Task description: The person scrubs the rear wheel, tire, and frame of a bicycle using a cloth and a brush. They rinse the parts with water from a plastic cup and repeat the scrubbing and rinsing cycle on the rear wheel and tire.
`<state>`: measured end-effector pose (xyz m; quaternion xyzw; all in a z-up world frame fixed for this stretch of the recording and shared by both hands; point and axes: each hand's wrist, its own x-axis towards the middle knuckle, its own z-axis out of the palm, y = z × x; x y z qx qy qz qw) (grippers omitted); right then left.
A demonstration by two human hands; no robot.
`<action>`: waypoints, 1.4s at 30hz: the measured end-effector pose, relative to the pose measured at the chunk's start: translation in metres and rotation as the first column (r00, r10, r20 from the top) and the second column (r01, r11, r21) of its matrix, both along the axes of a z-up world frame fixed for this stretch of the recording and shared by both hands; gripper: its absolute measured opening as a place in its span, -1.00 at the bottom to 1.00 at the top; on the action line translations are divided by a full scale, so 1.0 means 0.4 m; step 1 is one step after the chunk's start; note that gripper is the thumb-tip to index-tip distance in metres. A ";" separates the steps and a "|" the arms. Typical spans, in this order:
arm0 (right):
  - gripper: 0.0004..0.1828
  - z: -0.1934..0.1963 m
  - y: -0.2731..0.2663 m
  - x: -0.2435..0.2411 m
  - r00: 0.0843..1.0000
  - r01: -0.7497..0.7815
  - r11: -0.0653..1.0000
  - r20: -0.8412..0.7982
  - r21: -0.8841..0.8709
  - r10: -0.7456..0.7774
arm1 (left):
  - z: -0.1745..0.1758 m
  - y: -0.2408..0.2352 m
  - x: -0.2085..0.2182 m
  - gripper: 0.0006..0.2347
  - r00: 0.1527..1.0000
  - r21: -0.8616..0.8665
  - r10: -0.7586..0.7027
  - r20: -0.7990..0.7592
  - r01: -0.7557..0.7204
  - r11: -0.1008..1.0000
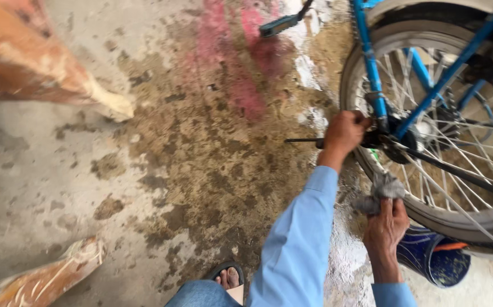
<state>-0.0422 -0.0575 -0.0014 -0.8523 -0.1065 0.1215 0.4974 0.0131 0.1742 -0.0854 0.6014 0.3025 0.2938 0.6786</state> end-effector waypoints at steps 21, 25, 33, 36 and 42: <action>-0.65 0.042 0.128 0.141 0.862 0.166 0.980 0.498 -0.108 -0.091 | 0.200 -0.201 -0.071 -0.60 0.876 0.208 0.483 0.002 -0.473 0.856; -0.68 0.056 0.109 0.156 0.920 0.130 0.991 0.367 0.043 -0.137 | 0.253 -0.308 -0.096 -0.57 0.894 0.292 0.448 -0.026 -0.421 0.859; -0.81 0.066 0.001 0.096 0.970 0.022 0.927 0.217 0.373 -0.110 | 0.331 -0.381 -0.115 -0.68 0.915 0.188 0.371 0.156 -0.396 0.899; -0.80 0.061 -0.017 0.097 0.976 0.201 0.737 -0.200 0.645 -0.090 | 0.341 -0.417 -0.108 -0.73 0.925 -0.079 0.259 0.279 -0.246 0.966; -0.86 0.101 -0.083 0.092 0.977 0.191 0.787 -0.188 0.586 -0.098 | 0.364 -0.465 -0.113 -0.80 0.982 -0.221 0.118 0.146 -0.084 0.972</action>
